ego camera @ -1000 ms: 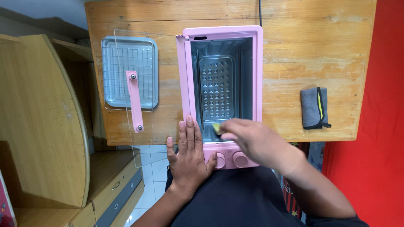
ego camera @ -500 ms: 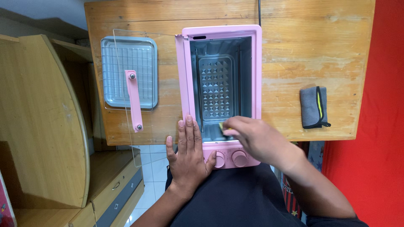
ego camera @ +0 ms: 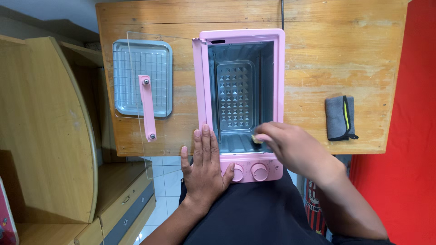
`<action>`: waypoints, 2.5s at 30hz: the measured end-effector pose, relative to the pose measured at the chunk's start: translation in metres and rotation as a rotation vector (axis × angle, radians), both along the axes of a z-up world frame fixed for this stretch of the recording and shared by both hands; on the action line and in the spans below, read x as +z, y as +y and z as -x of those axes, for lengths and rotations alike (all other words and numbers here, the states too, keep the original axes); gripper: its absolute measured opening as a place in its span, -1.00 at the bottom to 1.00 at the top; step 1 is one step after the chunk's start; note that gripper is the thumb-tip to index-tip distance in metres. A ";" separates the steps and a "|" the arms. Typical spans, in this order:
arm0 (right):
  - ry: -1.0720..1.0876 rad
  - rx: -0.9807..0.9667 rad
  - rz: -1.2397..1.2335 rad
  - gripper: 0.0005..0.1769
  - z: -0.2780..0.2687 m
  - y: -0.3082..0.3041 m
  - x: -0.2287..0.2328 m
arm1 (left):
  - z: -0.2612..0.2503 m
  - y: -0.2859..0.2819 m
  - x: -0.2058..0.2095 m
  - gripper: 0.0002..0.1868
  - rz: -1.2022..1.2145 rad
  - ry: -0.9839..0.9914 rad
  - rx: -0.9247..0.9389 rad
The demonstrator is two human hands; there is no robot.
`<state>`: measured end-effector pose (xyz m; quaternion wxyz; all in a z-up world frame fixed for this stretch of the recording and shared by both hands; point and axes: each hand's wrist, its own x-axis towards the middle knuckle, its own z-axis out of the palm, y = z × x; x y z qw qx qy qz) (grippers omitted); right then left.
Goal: The person cleans the interior and exterior of a pink toaster oven using a yellow brush. They scrub the inside walls and bottom, then flip the unit to brush the bottom surface.
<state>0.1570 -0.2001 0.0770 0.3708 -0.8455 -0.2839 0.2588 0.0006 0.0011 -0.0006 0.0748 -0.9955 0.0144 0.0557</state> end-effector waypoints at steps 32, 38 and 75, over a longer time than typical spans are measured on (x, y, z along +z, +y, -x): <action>0.090 0.072 -0.179 -0.69 0.011 0.028 -0.015 | 0.002 -0.001 0.000 -0.07 -0.025 -0.017 0.008; 0.088 0.069 -0.103 -0.71 0.002 0.016 -0.018 | 0.003 -0.002 -0.002 -0.08 -0.020 -0.028 0.006; 0.168 0.046 0.082 -0.67 0.004 0.024 -0.030 | 0.001 -0.001 0.001 -0.07 -0.039 -0.010 0.004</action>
